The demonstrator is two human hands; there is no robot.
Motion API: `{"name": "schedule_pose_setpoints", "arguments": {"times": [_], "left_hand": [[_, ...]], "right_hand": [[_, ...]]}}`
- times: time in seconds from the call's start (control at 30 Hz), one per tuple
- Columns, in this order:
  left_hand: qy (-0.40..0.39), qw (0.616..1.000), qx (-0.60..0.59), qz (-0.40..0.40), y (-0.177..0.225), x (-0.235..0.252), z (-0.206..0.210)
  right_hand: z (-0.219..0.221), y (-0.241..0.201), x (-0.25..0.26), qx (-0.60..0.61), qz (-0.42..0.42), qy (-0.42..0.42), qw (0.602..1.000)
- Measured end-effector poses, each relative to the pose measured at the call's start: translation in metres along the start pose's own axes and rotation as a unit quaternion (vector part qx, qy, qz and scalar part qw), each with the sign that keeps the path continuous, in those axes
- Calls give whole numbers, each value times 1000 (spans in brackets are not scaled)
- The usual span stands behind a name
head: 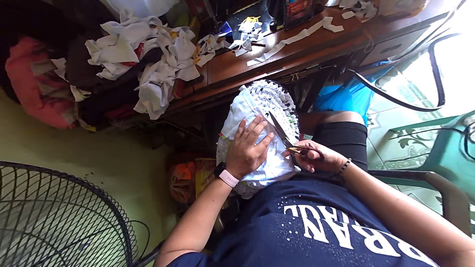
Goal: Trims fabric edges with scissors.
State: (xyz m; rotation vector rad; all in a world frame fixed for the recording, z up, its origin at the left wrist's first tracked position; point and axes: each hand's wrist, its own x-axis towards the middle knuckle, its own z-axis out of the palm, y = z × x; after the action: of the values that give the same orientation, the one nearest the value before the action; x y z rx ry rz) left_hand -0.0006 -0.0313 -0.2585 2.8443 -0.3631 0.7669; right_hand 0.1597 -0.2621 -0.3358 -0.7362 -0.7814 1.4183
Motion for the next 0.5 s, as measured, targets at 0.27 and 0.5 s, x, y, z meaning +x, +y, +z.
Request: {"name": "schedule_pose_setpoints", "arguments": {"times": [0.27, 0.5], "left_hand": [[7, 1000, -9, 1, -1, -1, 1], [1, 1000, -5, 4, -1, -1, 1]], "right_hand": [[4, -8, 8, -5, -3, -3, 1000], [3, -7, 9, -1, -2, -3, 1000]]}}
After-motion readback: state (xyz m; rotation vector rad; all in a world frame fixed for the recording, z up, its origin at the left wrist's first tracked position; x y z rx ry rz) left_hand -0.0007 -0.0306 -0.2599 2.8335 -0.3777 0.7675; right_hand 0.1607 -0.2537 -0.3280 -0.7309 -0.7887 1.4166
